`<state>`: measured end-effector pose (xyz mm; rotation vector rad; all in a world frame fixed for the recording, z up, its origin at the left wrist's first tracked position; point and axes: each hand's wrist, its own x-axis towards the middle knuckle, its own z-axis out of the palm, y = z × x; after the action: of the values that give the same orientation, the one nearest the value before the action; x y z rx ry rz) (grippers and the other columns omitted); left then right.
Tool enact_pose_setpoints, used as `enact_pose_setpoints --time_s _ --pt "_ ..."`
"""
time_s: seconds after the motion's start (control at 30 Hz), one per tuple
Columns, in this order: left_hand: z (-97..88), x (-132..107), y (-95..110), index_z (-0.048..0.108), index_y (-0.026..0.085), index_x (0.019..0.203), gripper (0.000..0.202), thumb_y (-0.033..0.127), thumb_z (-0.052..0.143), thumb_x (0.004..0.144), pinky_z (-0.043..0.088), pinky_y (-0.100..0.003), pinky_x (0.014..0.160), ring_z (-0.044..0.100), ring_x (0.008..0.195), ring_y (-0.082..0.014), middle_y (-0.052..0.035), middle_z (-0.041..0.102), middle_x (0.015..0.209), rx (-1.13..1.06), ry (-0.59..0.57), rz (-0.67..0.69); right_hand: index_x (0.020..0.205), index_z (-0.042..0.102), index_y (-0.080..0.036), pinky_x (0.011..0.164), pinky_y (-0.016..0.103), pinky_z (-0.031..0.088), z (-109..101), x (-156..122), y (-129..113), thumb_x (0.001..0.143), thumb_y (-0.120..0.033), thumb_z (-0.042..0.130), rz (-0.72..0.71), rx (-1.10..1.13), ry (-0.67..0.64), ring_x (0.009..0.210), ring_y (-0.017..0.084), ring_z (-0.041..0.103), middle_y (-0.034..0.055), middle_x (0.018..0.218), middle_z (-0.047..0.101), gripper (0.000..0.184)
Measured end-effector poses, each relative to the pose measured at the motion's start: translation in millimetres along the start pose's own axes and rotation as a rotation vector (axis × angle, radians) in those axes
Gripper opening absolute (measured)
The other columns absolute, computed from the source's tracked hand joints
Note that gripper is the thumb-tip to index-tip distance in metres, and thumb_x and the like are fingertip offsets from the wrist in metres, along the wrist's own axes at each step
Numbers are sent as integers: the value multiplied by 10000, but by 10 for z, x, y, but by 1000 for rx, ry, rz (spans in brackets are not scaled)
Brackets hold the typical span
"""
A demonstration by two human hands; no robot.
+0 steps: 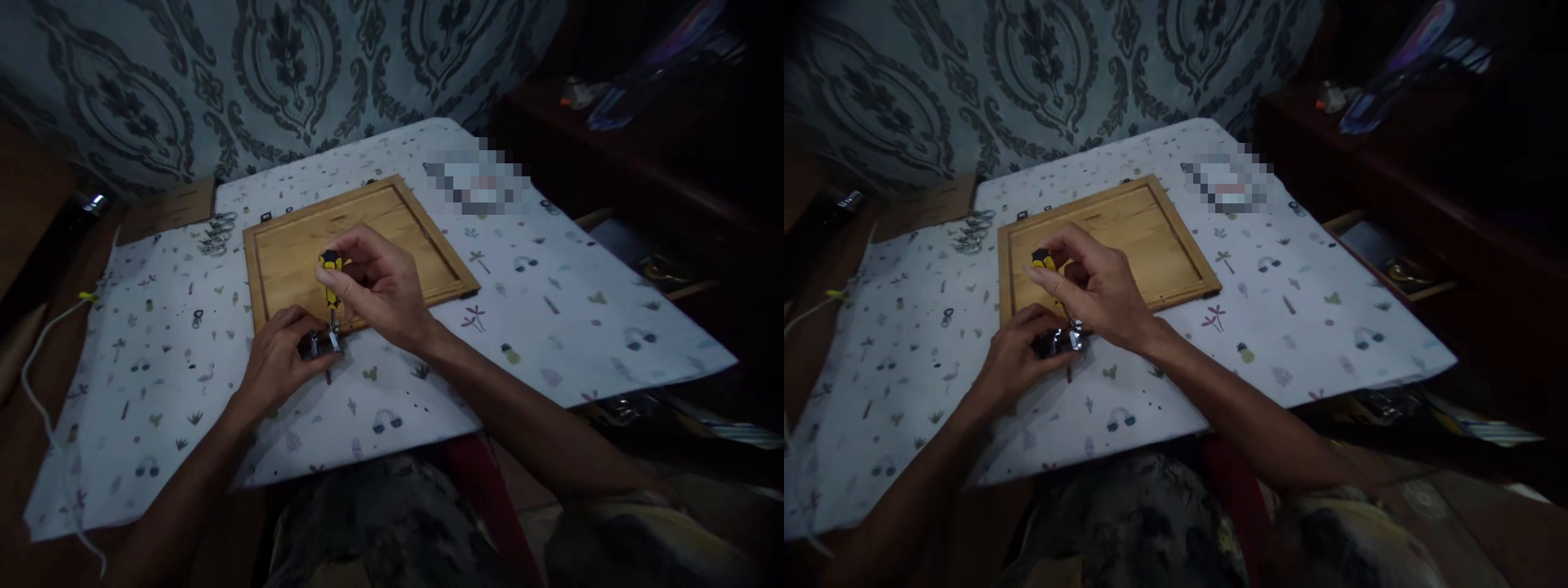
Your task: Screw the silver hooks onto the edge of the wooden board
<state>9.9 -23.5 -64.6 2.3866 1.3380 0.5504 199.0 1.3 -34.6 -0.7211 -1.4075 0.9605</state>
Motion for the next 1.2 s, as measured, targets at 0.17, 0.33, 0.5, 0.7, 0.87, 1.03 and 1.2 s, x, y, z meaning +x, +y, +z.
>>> enact_pose_setpoints --time_s 0.17,0.33,0.5,0.7,0.87,1.03,1.2 --pt "-11 6 31 705 227 980 246 397 800 830 514 -390 862 646 985 -250 -39 681 1017 -3 1 -9 846 496 -245 417 199 401 10 -6 -60 821 -510 788 19 27 -26 520 68 430 -49 754 528 396" --pt "-21 9 63 717 233 962 227 375 818 816 504 -371 827 633 958 -242 -29 671 982 21 -5 -11 1132 619 -246 412 185 431 -23 -29 -88 930 -479 678 26 -10 -139 472 33 486 -33 870 575 314" --pt "-23 7 83 732 232 968 264 377 851 783 497 -383 817 628 958 -260 -34 668 1004 25 -24 -36 1131 669 -236 439 191 493 1 -10 -101 955 -429 661 42 -45 -214 480 39 581 2 985 658 261" --pt "-9 8 69 731 223 951 271 409 842 789 491 -387 820 631 967 -270 -40 662 1000 38 -27 -41 1092 661 -218 389 174 445 76 20 -150 921 -466 696 83 -119 -200 451 25 526 26 1031 705 303" --pt "-15 12 62 717 213 985 292 424 818 810 487 -399 838 627 991 -279 -50 658 1022 48 -50 -17 1032 673 -204 404 186 462 85 52 -189 885 -483 734 69 -195 -170 462 52 536 -12 818 671 321" --pt "-4 5 67 687 191 941 299 435 809 819 484 -413 865 620 1016 -290 -58 657 1020 71 -51 -18 1011 680 -207 455 209 513 88 59 -199 869 -457 760 91 -220 -139 486 70 581 -16 782 694 298" --pt "25 -9 52 678 195 933 295 452 789 839 478 -402 863 617 1039 -289 -57 662 1007 79 -43 -12 990 677 -222 442 214 516 93 58 -175 862 -407 778 85 -216 -103 484 71 605 6 874 750 247"
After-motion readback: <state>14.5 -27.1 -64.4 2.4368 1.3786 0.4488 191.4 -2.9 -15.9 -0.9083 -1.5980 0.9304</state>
